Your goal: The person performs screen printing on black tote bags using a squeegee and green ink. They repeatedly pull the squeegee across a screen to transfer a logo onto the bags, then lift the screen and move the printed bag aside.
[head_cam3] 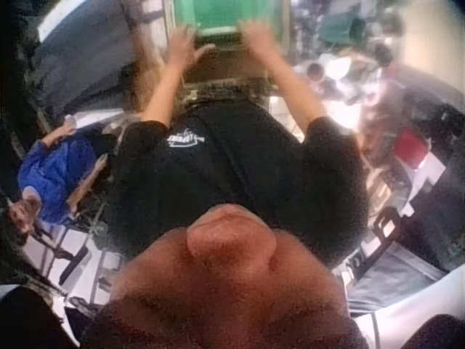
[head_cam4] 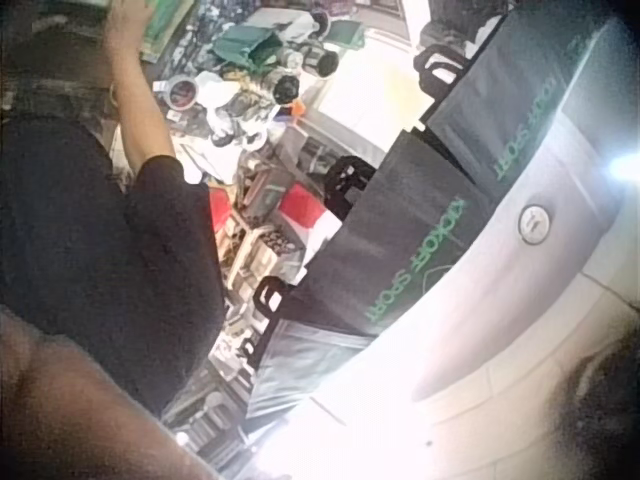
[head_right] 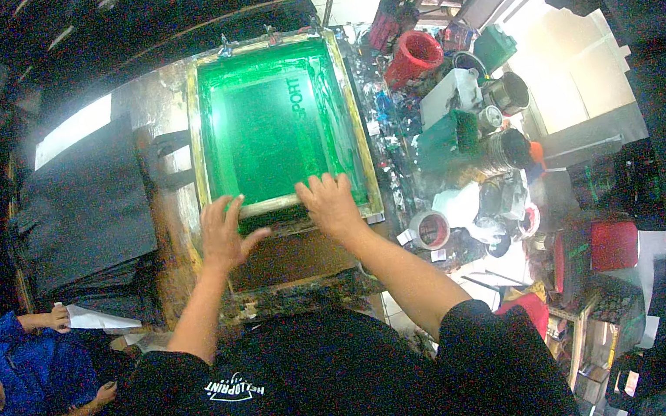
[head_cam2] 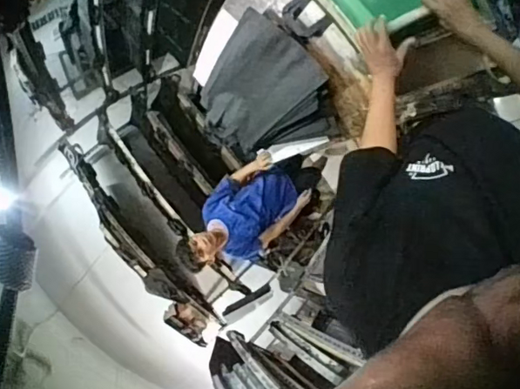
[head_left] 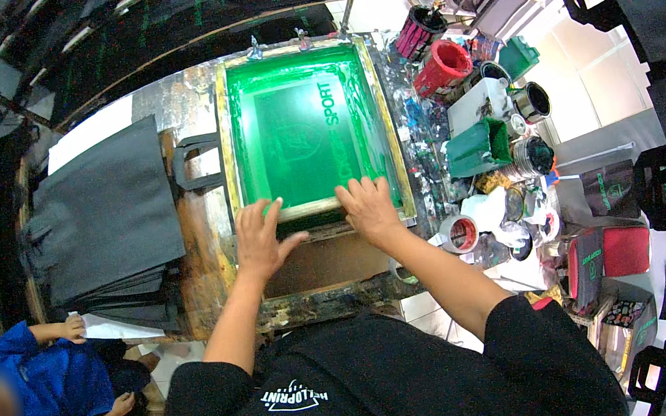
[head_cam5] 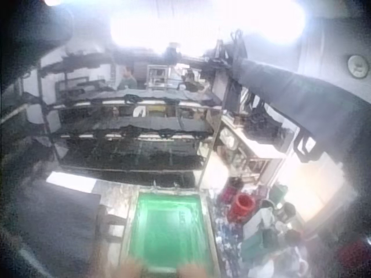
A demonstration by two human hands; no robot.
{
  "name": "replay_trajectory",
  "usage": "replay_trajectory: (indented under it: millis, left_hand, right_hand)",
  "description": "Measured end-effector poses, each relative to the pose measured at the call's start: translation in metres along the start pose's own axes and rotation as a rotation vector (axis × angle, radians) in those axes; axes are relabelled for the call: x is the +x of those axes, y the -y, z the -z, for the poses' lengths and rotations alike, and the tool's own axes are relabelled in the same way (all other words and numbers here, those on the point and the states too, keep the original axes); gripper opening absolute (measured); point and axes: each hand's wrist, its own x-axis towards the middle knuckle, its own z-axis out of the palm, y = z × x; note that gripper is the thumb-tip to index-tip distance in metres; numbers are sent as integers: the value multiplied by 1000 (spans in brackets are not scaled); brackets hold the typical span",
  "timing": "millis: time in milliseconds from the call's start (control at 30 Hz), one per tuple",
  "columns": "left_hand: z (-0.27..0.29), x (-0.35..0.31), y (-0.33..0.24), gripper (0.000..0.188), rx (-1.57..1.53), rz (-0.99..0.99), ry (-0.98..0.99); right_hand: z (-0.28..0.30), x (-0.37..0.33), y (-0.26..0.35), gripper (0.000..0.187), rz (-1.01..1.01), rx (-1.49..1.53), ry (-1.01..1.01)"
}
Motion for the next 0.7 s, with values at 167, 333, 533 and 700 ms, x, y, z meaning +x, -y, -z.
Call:
replay_trajectory:
  millis: [167,333,533,700]
  left_hand:
    - [0,-82,27,116,163,404,119]
    - [-15,-101,57,96,119,476,208]
    - [-6,-105,55,91,-93,503,110]
    - [15,-82,34,87,-651,713,-172]
  right_hand:
    - [-3,-35,16,55,-30,129,47]
    - [-5,-36,16,50,-30,175,40]
    - [21,-29,10,49,-28,205,-1]
    - [95,-1,3,53,-65,238,-77]
